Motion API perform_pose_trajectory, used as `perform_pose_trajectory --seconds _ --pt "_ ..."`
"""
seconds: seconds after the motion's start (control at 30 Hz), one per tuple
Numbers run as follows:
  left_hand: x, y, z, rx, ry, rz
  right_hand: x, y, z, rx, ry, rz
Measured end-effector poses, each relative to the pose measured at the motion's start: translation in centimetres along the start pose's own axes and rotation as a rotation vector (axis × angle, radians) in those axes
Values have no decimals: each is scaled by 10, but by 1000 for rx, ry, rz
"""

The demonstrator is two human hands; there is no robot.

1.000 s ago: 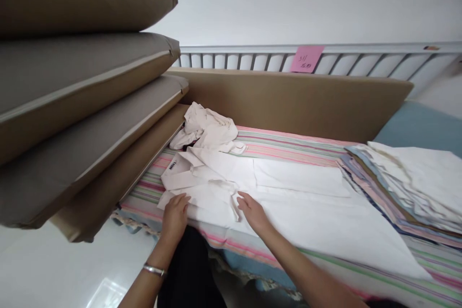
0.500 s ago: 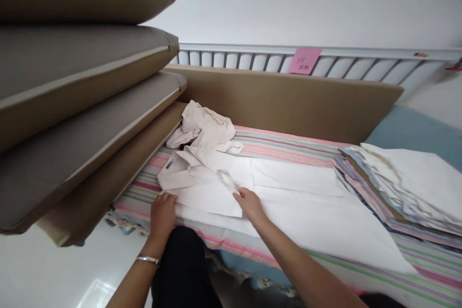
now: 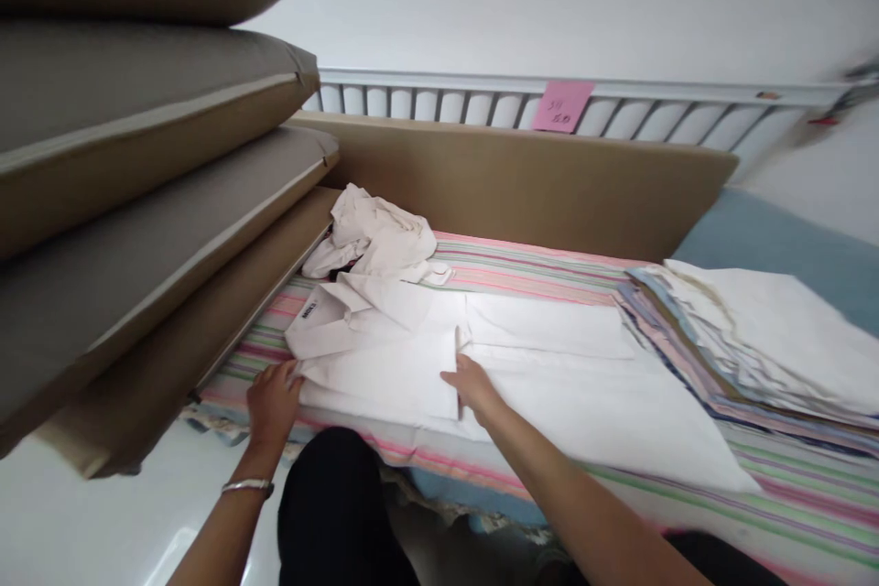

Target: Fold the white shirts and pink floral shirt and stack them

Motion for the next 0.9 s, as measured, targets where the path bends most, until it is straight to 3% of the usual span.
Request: perform_pose_trajectory --seconds 0.13,0.63,0.77,0.83,0.9 --pt "-2 0 3 -138 -5 71 7 0 8 -133 -81 111" --pt "-10 13 18 -282 -4 59 12 -28 15 -210 -117 33" --pt "-5 -11 31 -217 -71 -8 8 -16 19 -206 -131 -90" --pt "-4 -40 28 -218 -60 -107 8 -6 23 -182 -168 -118" --pt "-5 -78 15 -264 28 -247 8 6 28 -211 -229 -59"
Point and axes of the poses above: each hand's wrist, its own x-axis towards the middle knuckle, its own z-axis out of the back of the hand, y = z × x, the point moved 2 cm from there along x, towards the middle knuckle, and after that the axes turned 9 degrees about -y, right-handed, at the moved point
